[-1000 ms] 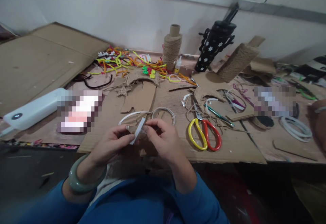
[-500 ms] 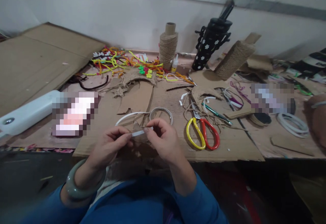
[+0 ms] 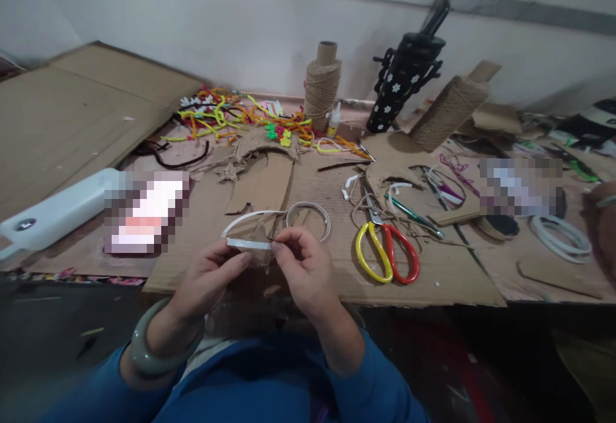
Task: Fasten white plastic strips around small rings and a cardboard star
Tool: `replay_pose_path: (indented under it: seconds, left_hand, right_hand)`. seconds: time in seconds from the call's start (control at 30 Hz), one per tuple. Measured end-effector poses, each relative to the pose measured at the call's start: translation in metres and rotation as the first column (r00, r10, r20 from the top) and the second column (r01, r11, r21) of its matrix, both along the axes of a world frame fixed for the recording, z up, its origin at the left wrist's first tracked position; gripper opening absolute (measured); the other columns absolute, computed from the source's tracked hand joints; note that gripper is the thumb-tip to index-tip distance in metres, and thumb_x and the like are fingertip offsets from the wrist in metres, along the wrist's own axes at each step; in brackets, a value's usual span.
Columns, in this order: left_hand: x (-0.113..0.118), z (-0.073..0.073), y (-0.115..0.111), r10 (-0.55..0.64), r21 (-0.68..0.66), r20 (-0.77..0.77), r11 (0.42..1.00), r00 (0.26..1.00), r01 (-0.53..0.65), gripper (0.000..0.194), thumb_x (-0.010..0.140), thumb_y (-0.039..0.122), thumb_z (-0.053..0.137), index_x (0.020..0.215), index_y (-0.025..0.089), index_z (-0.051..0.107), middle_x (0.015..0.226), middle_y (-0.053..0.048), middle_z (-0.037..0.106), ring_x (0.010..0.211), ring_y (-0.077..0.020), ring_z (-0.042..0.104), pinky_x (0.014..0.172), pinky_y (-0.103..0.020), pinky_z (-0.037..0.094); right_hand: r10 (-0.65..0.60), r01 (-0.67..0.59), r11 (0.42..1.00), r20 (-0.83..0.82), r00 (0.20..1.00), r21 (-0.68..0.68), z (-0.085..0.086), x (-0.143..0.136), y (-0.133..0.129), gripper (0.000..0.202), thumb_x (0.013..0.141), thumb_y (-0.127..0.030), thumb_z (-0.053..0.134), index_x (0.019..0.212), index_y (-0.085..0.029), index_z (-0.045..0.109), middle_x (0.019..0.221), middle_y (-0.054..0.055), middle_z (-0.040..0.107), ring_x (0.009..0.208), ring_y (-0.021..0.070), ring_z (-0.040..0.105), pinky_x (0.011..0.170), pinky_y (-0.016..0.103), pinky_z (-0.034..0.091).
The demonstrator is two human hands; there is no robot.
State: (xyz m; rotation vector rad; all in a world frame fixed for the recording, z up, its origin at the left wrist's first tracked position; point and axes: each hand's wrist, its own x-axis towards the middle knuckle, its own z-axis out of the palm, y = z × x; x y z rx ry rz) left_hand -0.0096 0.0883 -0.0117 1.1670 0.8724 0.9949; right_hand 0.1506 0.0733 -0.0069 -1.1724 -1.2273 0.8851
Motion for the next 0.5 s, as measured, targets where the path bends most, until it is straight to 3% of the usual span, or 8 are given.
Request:
replay_pose_path:
  seconds: [0.1, 0.2, 0.27, 0.37, 0.5]
  left_hand:
    - [0.0, -0.002, 0.001, 0.037, -0.018, 0.019, 0.999, 0.999, -0.036, 0.018, 0.08, 0.033, 0.066, 0.085, 0.017, 0.072, 0.075, -0.003, 0.069, 0.069, -0.0151, 0.059, 0.064, -0.024, 0.048]
    - [0.001, -0.002, 0.002, 0.045, -0.021, -0.003, 0.999, 0.999, -0.045, 0.014, 0.079, 0.029, 0.065, 0.079, 0.016, 0.07, 0.069, -0.002, 0.065, 0.064, -0.0138, 0.057, 0.059, -0.023, 0.046]
    - [0.002, 0.0, 0.003, 0.054, 0.012, -0.043, 0.999, 0.998, -0.053, 0.012, 0.079, 0.026, 0.064, 0.074, 0.016, 0.068, 0.065, -0.001, 0.063, 0.062, -0.0125, 0.054, 0.057, -0.022, 0.044]
    - [0.004, 0.007, 0.004, 0.059, 0.06, -0.114, 0.997, 0.992, -0.053, 0.01, 0.077, 0.023, 0.062, 0.07, 0.016, 0.066, 0.062, 0.001, 0.06, 0.059, -0.0114, 0.051, 0.056, -0.021, 0.041]
    - [0.006, 0.014, 0.002, 0.057, 0.08, -0.199, 0.996, 0.978, -0.041, 0.008, 0.073, 0.02, 0.061, 0.068, 0.015, 0.063, 0.059, 0.002, 0.056, 0.056, -0.0106, 0.047, 0.052, -0.021, 0.037]
  right_hand:
    - [-0.037, 0.01, 0.993, 0.227, 0.973, 0.116, 0.001, 0.003, -0.001, 0.006, 0.086, -0.024, 0.056, 0.087, -0.022, 0.062, 0.071, -0.001, 0.065, 0.06, 0.0124, 0.06, 0.052, 0.023, 0.05]
    - [-0.185, 0.016, 0.942, 0.477, 0.859, 0.335, 0.009, 0.007, -0.001, 0.008, 0.088, -0.018, 0.056, 0.085, -0.023, 0.062, 0.08, 0.003, 0.067, 0.077, 0.0175, 0.062, 0.069, 0.032, 0.052]
    - [-0.224, -0.053, 0.908, 0.588, 0.777, 0.415, 0.017, 0.008, 0.0, 0.01, 0.087, -0.016, 0.057, 0.082, -0.023, 0.061, 0.077, 0.003, 0.066, 0.078, 0.0184, 0.061, 0.071, 0.033, 0.051]
    - [-0.157, -0.18, 0.91, 0.714, 0.682, 0.373, 0.026, 0.008, 0.003, 0.01, 0.089, -0.018, 0.056, 0.081, -0.021, 0.063, 0.076, 0.004, 0.066, 0.076, 0.0182, 0.059, 0.07, 0.032, 0.049]
    - [-0.092, -0.248, 0.925, 0.802, 0.59, 0.289, 0.028, 0.011, 0.007, 0.014, 0.091, -0.023, 0.056, 0.082, -0.017, 0.064, 0.077, 0.005, 0.068, 0.077, 0.0188, 0.059, 0.068, 0.031, 0.047]
